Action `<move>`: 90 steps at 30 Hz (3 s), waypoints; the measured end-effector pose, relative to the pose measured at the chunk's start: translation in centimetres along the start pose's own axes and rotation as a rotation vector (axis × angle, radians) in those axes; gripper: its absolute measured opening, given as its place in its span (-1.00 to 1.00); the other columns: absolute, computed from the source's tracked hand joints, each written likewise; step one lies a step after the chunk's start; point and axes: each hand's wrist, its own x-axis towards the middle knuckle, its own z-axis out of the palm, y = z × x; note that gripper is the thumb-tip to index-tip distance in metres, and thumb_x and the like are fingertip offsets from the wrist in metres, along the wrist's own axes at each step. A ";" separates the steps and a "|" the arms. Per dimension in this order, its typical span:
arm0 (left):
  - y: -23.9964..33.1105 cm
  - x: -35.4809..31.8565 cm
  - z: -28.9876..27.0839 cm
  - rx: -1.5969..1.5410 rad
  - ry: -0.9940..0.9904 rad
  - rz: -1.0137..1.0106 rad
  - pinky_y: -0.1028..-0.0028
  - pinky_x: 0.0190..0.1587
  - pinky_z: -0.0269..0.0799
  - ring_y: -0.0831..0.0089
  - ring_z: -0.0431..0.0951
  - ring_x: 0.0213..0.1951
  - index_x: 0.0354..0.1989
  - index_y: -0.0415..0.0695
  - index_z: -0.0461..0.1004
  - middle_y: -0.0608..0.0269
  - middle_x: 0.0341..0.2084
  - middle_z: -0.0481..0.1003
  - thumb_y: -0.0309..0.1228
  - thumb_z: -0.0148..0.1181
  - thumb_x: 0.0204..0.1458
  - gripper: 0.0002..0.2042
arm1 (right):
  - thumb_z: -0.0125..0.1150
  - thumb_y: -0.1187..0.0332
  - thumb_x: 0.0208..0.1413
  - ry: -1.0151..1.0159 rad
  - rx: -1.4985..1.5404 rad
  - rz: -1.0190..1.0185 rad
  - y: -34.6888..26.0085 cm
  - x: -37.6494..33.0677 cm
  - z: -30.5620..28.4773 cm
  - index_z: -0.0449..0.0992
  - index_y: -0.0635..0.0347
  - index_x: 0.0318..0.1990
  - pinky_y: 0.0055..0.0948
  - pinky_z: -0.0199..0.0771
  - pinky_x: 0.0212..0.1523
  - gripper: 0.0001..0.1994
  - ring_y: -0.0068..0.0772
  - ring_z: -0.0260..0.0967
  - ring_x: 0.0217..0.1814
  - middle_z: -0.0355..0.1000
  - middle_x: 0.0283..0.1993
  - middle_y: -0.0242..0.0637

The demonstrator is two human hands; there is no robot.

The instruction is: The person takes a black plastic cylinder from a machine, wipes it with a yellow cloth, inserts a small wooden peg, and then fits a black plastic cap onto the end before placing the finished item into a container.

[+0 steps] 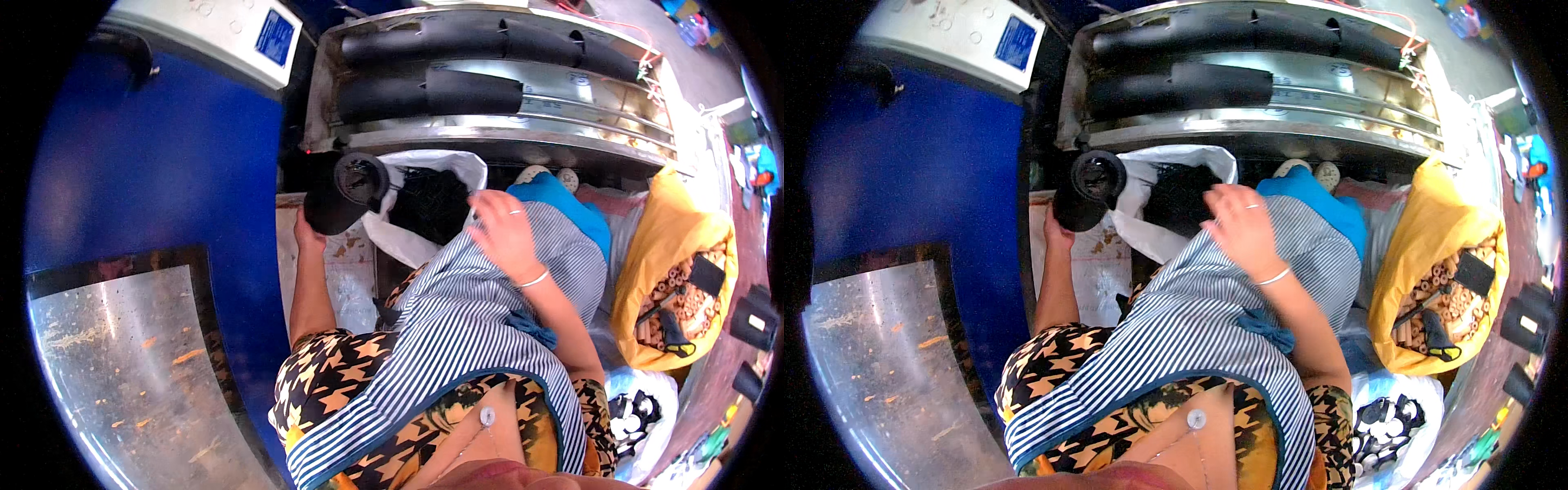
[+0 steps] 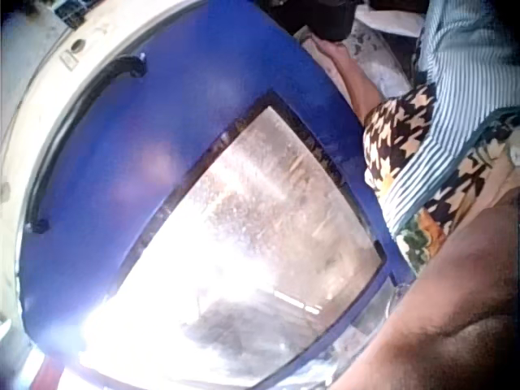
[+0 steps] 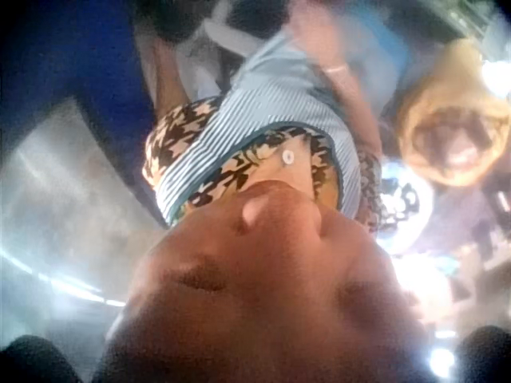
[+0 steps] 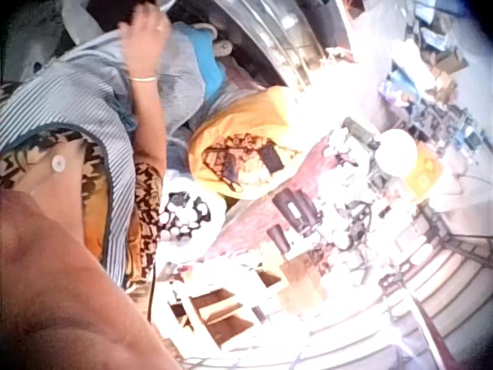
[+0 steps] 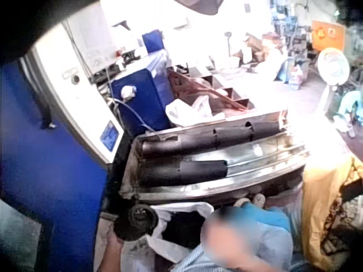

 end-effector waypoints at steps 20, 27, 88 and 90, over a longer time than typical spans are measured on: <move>-11.3 -5.5 13.5 -0.107 -0.437 -0.259 0.30 0.15 0.38 0.32 0.52 0.03 -0.03 -0.11 0.50 0.25 -0.04 0.55 -0.12 -0.09 0.22 -0.62 | 0.39 0.27 -0.25 0.043 -0.005 0.039 -6.7 0.7 -3.1 0.39 0.06 0.18 0.08 -0.17 0.41 -0.32 -0.26 0.08 0.39 0.33 0.16 -0.34; -13.0 -6.6 14.8 -0.070 -0.356 -0.287 0.28 0.13 0.40 0.29 0.52 0.01 -0.03 -0.14 0.50 0.19 -0.05 0.55 -0.14 -0.09 0.22 -0.62 | 0.45 0.28 -0.32 -0.020 -0.044 0.053 -5.4 1.1 -1.7 0.44 0.11 0.05 0.06 0.04 0.32 -0.37 -0.22 0.21 0.19 0.39 -0.04 -0.26; -19.7 -3.5 50.8 2.693 -1.538 1.806 0.18 0.07 0.35 0.28 0.58 -0.10 -0.10 0.08 0.53 0.19 -0.21 0.58 -0.30 0.12 0.02 -0.75 | 0.26 0.30 -0.11 0.438 -0.087 0.271 8.4 -8.1 -3.8 0.47 0.08 -0.47 -0.33 0.37 -0.14 -0.88 -0.37 0.37 -0.24 0.40 -0.42 -0.41; -16.7 -3.7 51.5 2.819 -1.244 1.597 0.17 0.06 0.34 0.30 0.58 -0.09 -0.13 0.12 0.56 0.22 -0.26 0.58 -0.37 0.16 -0.02 -0.75 | 0.26 0.30 -0.11 0.448 -0.048 0.265 7.9 -8.1 -3.8 0.46 0.07 -0.47 -0.32 0.37 -0.15 -0.88 -0.37 0.37 -0.24 0.39 -0.43 -0.42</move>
